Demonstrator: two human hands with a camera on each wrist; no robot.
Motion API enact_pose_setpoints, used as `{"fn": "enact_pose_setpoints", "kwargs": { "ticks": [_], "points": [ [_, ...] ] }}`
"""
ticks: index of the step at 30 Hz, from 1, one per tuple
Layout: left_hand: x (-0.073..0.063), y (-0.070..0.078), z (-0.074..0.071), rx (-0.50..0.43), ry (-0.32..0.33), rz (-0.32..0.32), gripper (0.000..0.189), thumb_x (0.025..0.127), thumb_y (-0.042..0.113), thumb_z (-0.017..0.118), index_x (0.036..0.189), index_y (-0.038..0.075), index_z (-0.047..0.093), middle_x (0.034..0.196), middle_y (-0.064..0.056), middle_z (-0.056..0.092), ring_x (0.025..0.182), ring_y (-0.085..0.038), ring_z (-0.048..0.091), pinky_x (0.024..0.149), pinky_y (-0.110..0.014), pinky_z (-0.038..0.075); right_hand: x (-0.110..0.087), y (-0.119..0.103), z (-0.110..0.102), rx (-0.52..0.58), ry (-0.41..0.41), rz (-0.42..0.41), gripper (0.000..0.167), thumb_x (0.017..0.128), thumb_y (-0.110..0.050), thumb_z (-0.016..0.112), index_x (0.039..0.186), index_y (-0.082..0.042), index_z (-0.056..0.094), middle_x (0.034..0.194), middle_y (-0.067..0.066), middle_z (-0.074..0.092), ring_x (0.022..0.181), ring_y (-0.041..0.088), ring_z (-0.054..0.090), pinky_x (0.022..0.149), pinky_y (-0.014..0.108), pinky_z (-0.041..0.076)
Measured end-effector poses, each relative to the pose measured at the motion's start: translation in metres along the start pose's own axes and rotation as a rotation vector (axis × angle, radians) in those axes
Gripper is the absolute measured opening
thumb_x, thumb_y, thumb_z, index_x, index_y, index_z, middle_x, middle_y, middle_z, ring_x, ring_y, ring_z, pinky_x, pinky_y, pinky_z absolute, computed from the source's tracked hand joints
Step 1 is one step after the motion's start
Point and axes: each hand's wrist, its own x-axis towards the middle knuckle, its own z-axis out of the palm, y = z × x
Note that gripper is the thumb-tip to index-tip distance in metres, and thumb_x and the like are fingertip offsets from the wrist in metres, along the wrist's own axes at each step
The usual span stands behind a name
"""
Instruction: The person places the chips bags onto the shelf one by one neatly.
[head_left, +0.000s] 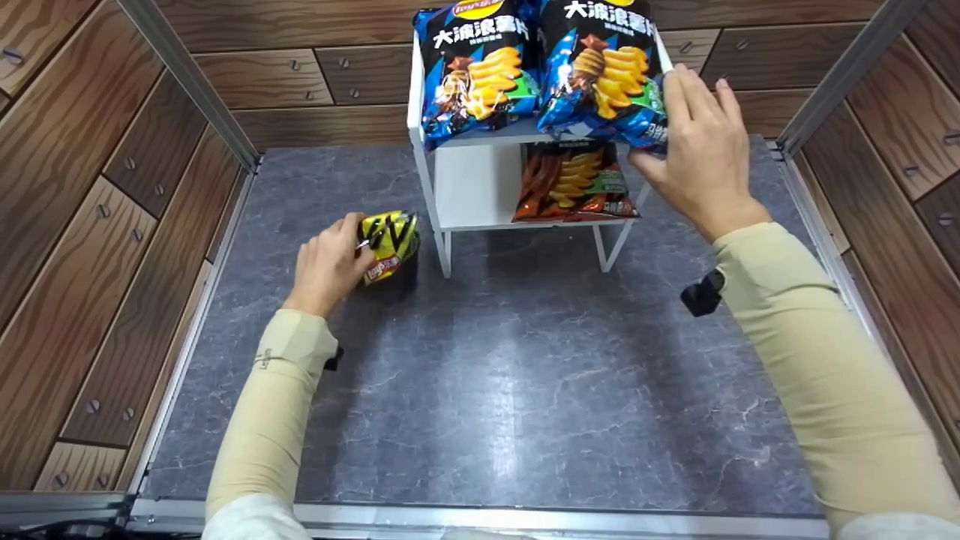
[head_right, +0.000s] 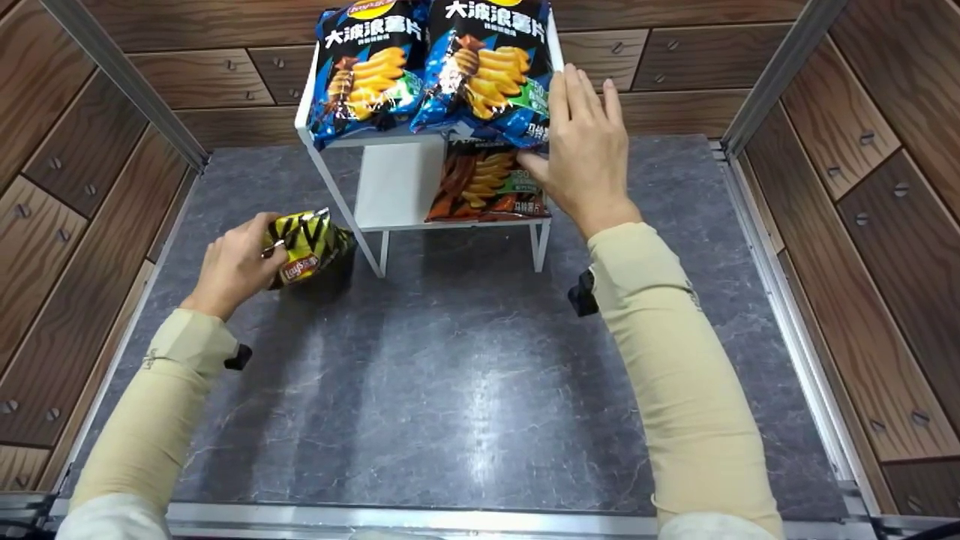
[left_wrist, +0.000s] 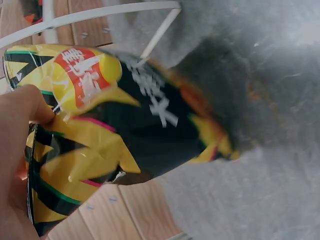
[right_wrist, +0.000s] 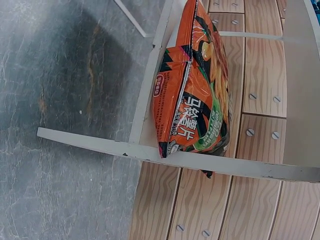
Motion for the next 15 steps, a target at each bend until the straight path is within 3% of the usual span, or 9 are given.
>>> {"fn": "enact_pose_setpoints", "kwargs": {
  "ticks": [7, 15],
  "points": [
    [0.013, 0.003, -0.014, 0.030, -0.150, -0.094, 0.039, 0.089, 0.025, 0.054, 0.123, 0.004, 0.056, 0.092, -0.023, 0.069, 0.065, -0.041, 0.063, 0.053, -0.051, 0.051, 0.000, 0.001, -0.001, -0.003, -0.013, 0.017, 0.090, 0.086, -0.038, 0.074, 0.154, -0.001, 0.029, 0.158, 0.019, 0.035, 0.146, 0.036, 0.035, 0.127, 0.046, 0.013],
    [0.015, 0.000, -0.006, -0.008, -0.338, -0.208, 0.040, 0.092, 0.032, 0.042, 0.115, 0.005, 0.061, 0.096, -0.024, 0.067, 0.071, -0.038, 0.062, 0.061, -0.051, 0.050, 0.001, 0.000, 0.000, -0.005, -0.010, 0.008, 0.088, 0.087, -0.039, 0.073, 0.153, 0.000, 0.030, 0.158, 0.020, 0.035, 0.146, 0.035, 0.034, 0.127, 0.046, 0.014]
  ]
}}
